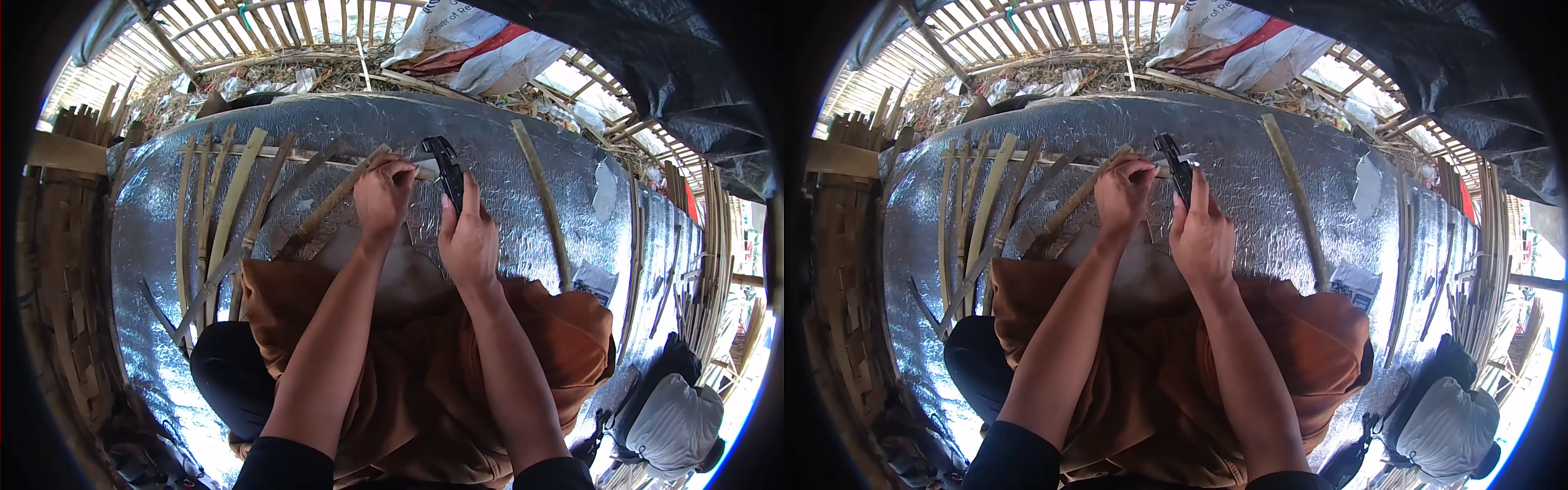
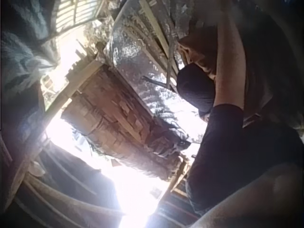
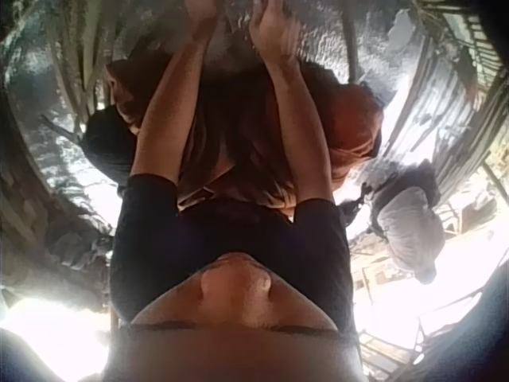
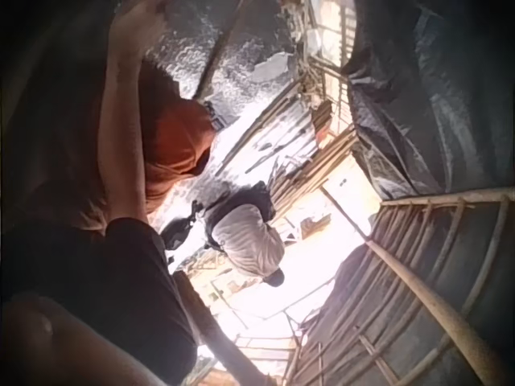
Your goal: The person assembles bamboo strips into a bundle using a small hand-held clamping tool and thin metal wire.
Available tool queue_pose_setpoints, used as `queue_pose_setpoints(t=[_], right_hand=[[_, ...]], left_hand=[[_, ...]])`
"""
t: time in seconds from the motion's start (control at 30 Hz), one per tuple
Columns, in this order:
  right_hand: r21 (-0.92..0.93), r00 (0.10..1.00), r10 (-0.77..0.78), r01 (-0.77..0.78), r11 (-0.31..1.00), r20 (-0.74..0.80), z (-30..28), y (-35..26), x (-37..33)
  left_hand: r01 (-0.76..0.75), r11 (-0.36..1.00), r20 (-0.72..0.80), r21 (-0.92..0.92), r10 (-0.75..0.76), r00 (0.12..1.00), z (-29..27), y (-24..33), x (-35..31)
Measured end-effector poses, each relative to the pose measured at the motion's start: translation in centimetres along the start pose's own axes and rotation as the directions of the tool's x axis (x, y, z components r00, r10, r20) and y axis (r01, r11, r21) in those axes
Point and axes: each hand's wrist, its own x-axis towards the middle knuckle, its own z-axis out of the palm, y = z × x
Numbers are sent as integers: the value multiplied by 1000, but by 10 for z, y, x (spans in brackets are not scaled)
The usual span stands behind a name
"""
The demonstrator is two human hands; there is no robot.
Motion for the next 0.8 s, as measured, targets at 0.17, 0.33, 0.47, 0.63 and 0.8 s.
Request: queue_pose_setpoints(t=[0.17, 0.33, 0.47, 0.63, 0.8], right_hand=[[-92, 986, 38, -24, 995, 161, 5, 4, -2], [-37, 1000, 12, -12, 999, 20, 3, -2, -3], [-48, 996, 29, -25, 999, 88, 7, -1, -4], [-167, 988, 20, 6, 986, 151, 9, 1, -9], [-2, 997, 67, -67, 998, 24, 2, -14, -9]], left_hand=[[-54, 998, 18, 34, 53, 998, -3, -1, 3], [0, 1000, -16, -5, 0, 1000, 1, -2, 0], [-35, 998, -10, -51, 34, 999, 2, -7, 0], [-7, 1000, 18, -1, 7, 1000, 1, -3, 0], [50, 998, 11, -49, -49, 999, 2, -6, 0]])
